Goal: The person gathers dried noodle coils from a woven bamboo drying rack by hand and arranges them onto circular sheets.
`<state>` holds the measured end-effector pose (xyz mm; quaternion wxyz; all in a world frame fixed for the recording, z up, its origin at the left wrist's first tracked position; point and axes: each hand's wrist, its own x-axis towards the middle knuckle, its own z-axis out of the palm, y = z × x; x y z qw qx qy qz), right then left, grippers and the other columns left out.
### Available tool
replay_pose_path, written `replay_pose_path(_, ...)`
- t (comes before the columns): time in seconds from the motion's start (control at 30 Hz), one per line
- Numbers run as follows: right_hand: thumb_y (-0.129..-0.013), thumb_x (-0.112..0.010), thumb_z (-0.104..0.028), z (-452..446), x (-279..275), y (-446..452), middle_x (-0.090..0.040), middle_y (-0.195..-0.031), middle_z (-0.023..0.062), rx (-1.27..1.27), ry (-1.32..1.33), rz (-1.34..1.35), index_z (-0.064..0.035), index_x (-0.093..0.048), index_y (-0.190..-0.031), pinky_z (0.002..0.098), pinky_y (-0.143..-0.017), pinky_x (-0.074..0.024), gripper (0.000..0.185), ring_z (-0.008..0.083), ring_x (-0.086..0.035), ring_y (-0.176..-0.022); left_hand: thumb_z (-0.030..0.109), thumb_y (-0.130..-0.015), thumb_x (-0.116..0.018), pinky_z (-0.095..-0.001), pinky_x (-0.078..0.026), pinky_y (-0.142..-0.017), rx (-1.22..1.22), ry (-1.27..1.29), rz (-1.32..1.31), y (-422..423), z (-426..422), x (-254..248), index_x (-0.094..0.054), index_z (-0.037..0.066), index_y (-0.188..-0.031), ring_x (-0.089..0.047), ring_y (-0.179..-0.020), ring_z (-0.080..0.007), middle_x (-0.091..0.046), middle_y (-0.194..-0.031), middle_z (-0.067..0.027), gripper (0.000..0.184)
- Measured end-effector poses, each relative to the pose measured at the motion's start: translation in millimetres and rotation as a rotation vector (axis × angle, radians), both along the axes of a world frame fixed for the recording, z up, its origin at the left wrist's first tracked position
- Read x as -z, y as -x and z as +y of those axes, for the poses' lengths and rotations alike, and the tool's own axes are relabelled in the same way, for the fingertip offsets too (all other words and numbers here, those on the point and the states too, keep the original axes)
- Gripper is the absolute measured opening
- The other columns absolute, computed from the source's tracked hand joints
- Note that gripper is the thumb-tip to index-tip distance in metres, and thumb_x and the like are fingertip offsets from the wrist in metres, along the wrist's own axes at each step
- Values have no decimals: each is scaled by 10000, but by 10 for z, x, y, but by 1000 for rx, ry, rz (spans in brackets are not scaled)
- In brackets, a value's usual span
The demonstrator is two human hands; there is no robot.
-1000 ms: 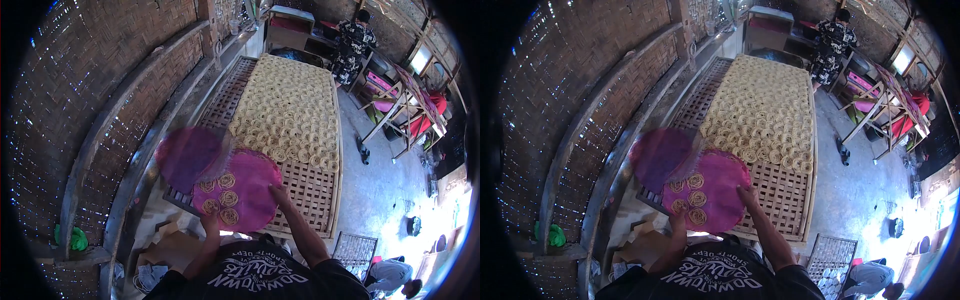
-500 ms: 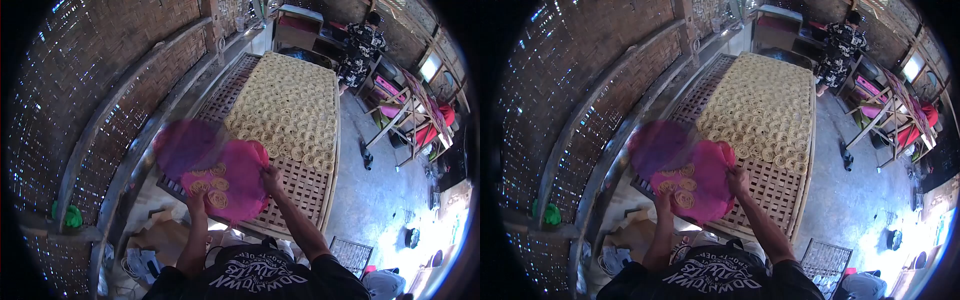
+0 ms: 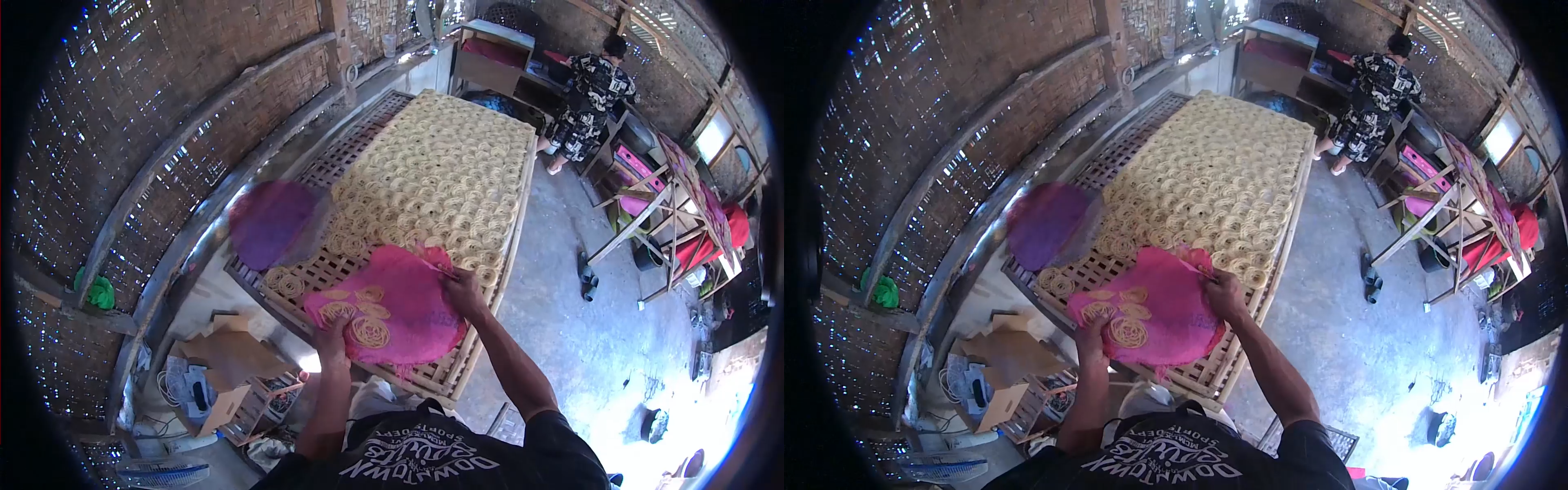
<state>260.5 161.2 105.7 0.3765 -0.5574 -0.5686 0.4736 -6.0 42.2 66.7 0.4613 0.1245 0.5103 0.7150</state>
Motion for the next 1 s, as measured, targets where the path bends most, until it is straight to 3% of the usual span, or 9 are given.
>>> replay_pose_path(0.27,-947,-617,-191,487,-546,-544,-641,-722,15,-47,110,-69,-11,-708,-1042,246,-513,-451,223,64,-536,-586,-15,-814,-673,-328,-578,-839,81,-125,-80,-411,449,-812,-578,-35,-1169,-663,-945,-203,-643,-1078,-110,368)
replay_pose_path(0.4,-945,-623,-159,1305,-436,-910,-639,-746,-2,-74,-131,172,33,-696,-1044,228,-511,-445,228,49,-521,-584,10,-817,-700,-310,-572,-832,82,-284,-86,-755,1182,-1054,-586,-24,-1169,-660,-925,-178,-645,-1061,-95,372)
replay_pose_path(0.7,-927,-602,-119,3484,7,-1836,-612,-783,-29,-151,-254,52,23,-678,-1044,251,-608,-443,198,70,-517,-675,191,-857,-730,-318,-582,-730,-58,-163,358,-1871,2946,-248,-644,50,-1054,-681,-812,-178,-680,-995,-81,257)
replay_pose_path(0.73,-929,-599,-112,3664,92,-1944,-612,-797,-25,-171,-292,-1,22,-674,-1047,253,-624,-450,194,75,-522,-690,195,-863,-724,-307,-584,-693,20,-14,472,-1964,3096,-71,-650,47,-1044,-679,-780,-167,-683,-963,-84,245)
replay_pose_path(0.77,-951,-608,-176,3802,321,-2040,-652,-941,-8,-210,-266,212,21,-654,-1134,240,-713,-467,273,84,-571,-795,200,-869,-719,-297,-586,-655,96,137,578,-2052,3194,150,-656,44,-1035,-678,-749,-157,-687,-930,-88,235)
replay_pose_path(0.8,-960,-597,-181,4190,883,-2269,-650,-937,-15,-195,-245,172,28,-644,-1143,247,-735,-469,282,98,-571,-810,204,-875,-713,-286,-589,-618,171,303,676,-2171,3189,313,-662,41,-1025,-677,-717,-146,-691,-898,-91,227)
replay_pose_path(0.87,-908,-617,-237,4116,997,-2428,-695,-996,93,-88,-155,-205,-29,-627,-1206,307,-766,-502,364,178,-642,-853,155,-920,-654,-242,-481,-414,-27,137,322,-2686,2954,62,-666,22,-1024,-636,-605,-107,-675,-775,-79,169)
replay_pose_path(0.93,-860,-649,-278,4079,1101,-2557,-693,-1043,143,72,-109,-609,-76,-621,-1228,356,-781,-522,421,255,-667,-885,157,-928,-641,-182,-382,-340,222,321,390,-2714,2847,243,-688,5,-987,-652,-626,-97,-662,-704,-65,169)
replay_pose_path(1.0,-845,-685,-284,4016,1273,-2703,-668,-1053,135,184,-333,-756,-98,-620,-1229,371,-784,-526,431,290,-653,-922,192,-923,-651,-219,-440,-390,322,331,388,-2682,2586,170,-696,10,-993,-665,-633,-127,-681,-738,-74,200)
